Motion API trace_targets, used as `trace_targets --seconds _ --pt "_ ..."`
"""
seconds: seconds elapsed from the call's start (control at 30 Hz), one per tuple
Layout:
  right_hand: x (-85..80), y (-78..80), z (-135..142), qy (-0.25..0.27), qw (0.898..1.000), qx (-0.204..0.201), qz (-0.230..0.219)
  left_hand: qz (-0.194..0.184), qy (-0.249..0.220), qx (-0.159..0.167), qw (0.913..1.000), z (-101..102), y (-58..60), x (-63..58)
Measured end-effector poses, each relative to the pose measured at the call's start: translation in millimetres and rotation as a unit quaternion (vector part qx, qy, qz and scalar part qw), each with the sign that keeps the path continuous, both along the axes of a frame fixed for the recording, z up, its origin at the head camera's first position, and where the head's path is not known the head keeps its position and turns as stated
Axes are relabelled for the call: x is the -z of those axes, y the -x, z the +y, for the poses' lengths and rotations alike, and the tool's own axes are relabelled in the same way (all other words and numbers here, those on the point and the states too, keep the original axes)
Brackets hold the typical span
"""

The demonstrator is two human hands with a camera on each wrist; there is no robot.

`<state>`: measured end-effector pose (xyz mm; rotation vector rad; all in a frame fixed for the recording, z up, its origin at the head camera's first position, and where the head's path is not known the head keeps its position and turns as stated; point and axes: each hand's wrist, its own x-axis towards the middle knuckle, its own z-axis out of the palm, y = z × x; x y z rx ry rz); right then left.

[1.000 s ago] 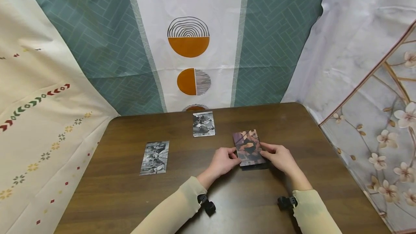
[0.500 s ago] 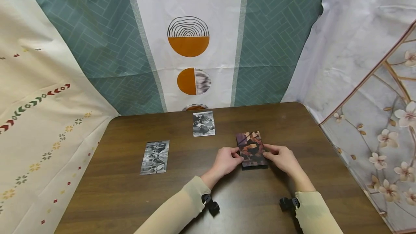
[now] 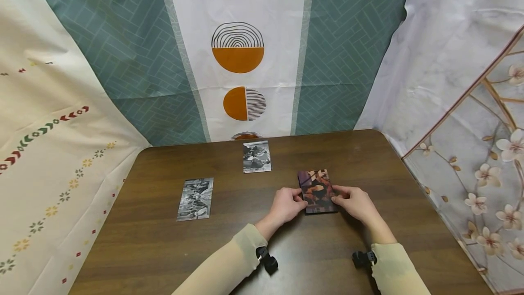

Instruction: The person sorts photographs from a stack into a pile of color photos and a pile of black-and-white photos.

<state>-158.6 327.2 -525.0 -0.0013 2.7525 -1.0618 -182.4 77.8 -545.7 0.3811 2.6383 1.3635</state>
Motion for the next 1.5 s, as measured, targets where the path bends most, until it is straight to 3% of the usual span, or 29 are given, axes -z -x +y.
trace_targets --seconds 0.3,1.5 --pt "1.3 -0.1 0.7 -0.01 1.0 -0.006 0.002 -0.025 -0.004 -0.008 0.9997 0.4 -1.2 1.3" --pt "3.2 -0.7 0.7 -0.029 0.999 -0.014 0.012 -0.02 -0.006 -0.011 0.9997 -1.0 -5.0 4.0"
